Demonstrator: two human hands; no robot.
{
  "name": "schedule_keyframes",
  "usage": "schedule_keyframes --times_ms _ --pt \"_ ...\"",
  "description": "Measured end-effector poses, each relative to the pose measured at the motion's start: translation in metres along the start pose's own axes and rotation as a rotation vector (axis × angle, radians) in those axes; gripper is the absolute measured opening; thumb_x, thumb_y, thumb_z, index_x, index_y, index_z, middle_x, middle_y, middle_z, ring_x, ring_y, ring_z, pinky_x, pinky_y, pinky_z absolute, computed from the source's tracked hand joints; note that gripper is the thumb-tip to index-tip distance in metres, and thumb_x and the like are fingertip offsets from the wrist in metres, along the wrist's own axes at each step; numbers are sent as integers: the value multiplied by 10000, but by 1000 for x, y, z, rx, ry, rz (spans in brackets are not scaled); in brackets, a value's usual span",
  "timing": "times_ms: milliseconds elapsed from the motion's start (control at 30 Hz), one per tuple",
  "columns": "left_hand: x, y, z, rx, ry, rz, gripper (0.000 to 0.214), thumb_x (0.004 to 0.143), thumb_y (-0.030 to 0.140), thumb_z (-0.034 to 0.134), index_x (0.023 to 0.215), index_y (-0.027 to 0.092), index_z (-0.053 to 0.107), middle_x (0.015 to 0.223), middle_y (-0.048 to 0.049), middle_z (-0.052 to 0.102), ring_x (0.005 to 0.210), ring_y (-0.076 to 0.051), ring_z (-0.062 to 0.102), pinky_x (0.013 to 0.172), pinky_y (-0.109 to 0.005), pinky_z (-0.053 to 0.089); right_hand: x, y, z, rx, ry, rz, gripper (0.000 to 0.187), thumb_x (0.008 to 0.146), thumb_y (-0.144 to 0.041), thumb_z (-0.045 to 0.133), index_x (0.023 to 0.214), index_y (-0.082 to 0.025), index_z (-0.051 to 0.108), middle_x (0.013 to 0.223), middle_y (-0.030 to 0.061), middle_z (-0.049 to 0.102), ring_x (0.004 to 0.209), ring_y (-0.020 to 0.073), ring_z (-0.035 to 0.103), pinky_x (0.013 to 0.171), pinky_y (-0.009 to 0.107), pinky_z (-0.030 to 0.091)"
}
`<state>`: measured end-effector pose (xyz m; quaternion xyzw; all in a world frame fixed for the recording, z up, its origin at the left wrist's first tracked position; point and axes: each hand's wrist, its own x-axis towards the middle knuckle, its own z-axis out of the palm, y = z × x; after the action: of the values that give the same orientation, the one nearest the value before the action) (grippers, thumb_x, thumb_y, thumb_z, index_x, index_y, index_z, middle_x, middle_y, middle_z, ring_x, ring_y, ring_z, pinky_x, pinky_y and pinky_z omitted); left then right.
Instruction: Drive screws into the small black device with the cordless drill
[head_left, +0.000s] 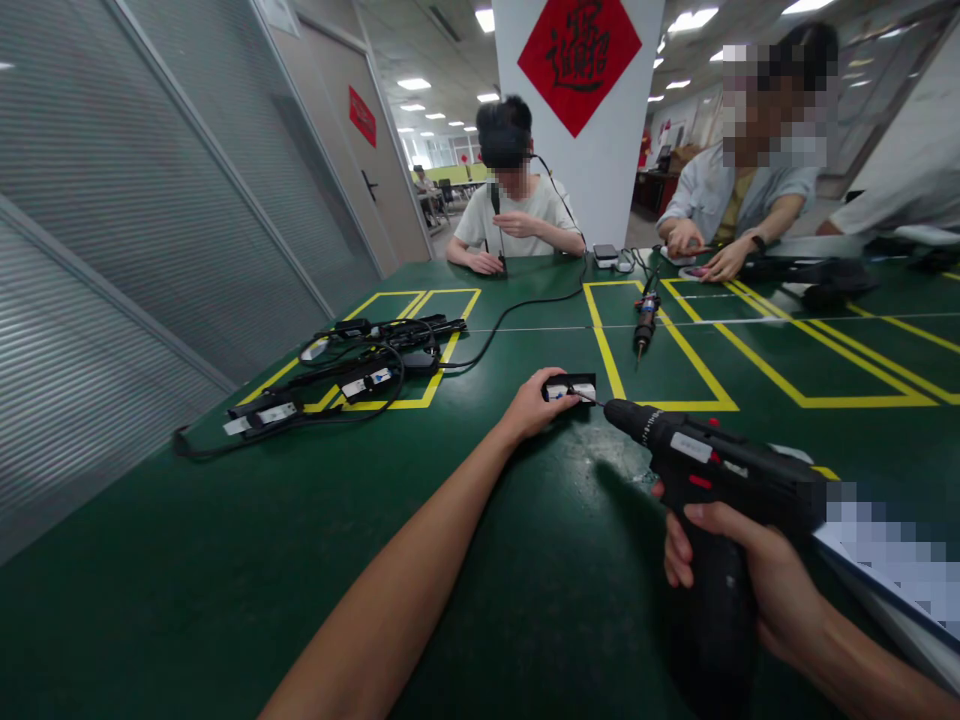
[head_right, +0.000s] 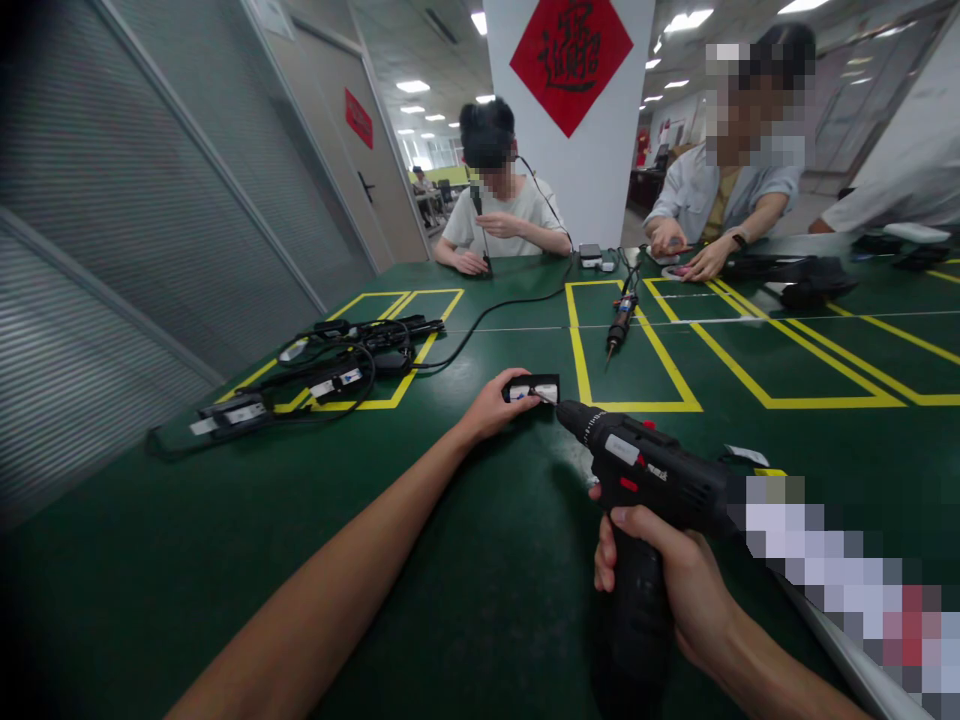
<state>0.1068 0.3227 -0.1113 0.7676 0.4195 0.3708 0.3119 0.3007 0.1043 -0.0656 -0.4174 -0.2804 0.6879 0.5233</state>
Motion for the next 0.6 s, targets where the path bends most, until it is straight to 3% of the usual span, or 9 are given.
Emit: schedule_keyframes --times_ms 600 --pt "0 1 1 -8 6 2 497 699 438 634 1112 179 537 1089 -69 577 943 -184 556 823 -300 446 -4 -5 5 -40 11 -5 198 846 -248 489 932 -120 614 579 12 571 503 182 529 580 366 402"
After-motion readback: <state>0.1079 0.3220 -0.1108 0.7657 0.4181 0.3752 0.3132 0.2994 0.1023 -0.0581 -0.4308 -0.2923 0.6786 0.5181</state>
